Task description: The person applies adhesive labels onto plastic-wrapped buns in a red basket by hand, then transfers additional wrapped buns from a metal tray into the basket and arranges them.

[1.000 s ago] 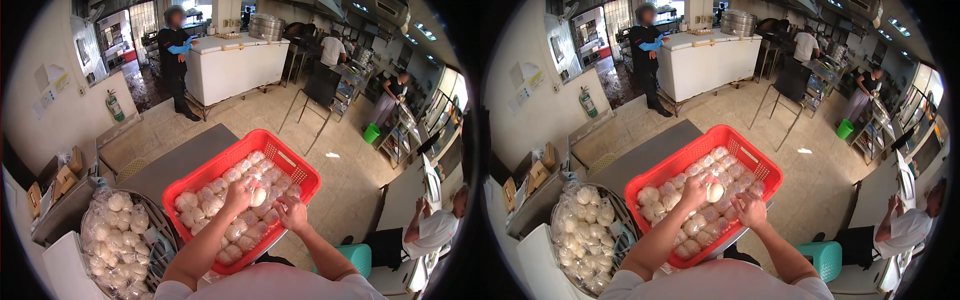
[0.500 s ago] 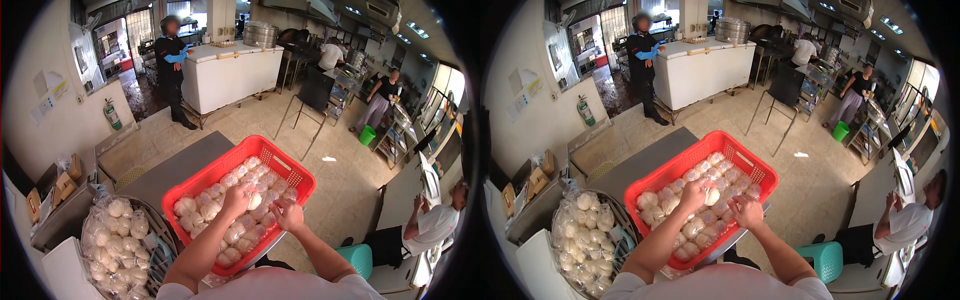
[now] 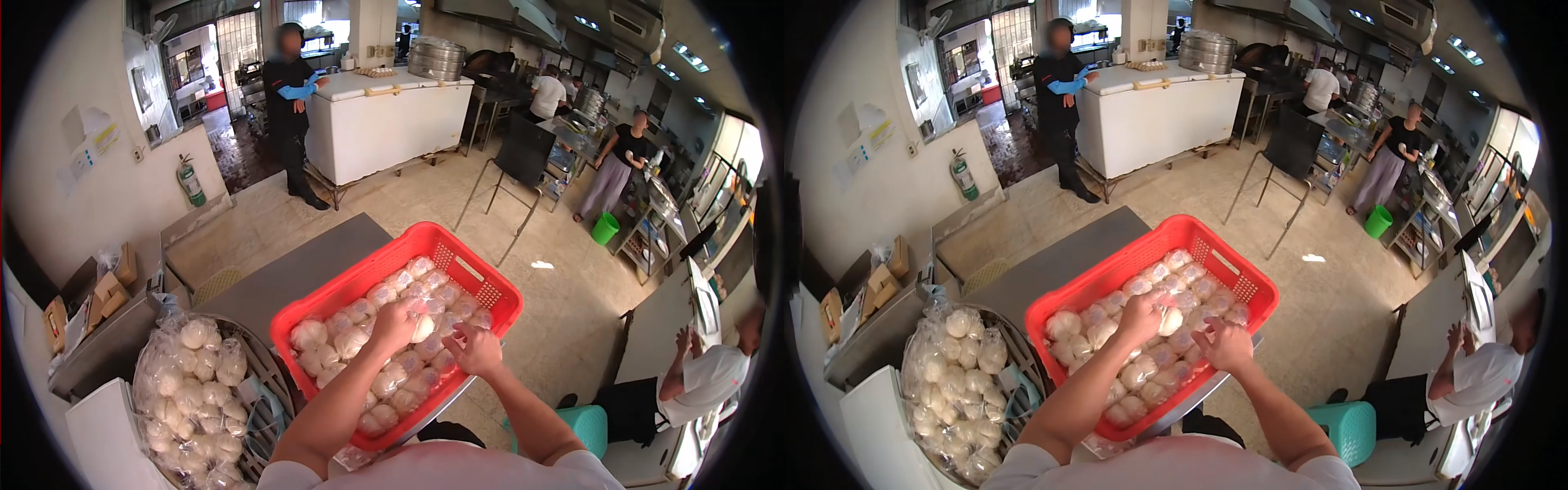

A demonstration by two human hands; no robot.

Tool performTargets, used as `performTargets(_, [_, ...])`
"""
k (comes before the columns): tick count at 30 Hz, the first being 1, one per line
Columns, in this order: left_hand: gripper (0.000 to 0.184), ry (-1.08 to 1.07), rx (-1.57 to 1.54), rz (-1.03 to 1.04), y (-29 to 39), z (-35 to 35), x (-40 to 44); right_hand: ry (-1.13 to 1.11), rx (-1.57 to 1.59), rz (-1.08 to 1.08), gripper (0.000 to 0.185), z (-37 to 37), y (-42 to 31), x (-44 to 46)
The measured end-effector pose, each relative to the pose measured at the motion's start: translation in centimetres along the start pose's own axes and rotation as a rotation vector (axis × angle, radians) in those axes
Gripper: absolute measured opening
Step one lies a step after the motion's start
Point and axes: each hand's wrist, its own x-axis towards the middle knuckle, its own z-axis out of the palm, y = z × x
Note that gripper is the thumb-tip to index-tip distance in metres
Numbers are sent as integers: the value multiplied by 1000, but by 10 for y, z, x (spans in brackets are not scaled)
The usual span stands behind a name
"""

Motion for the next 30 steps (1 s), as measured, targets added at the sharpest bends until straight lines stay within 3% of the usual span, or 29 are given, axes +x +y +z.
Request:
performTargets(6, [33, -55, 69, -115, 0, -5, -3, -138, -144, 123, 57, 2, -8, 6])
performTargets(11, [35, -29, 126, -66, -14, -9, 0, -194, -215, 171, 57, 2, -9, 10])
performTargets(21, [34, -124, 89, -125, 0, -7, -1, -68, -199, 116, 50, 7, -4, 3])
performTargets(30, [32, -83, 128, -131, -12, -3, 0, -37, -164, 74, 49, 6, -6, 2])
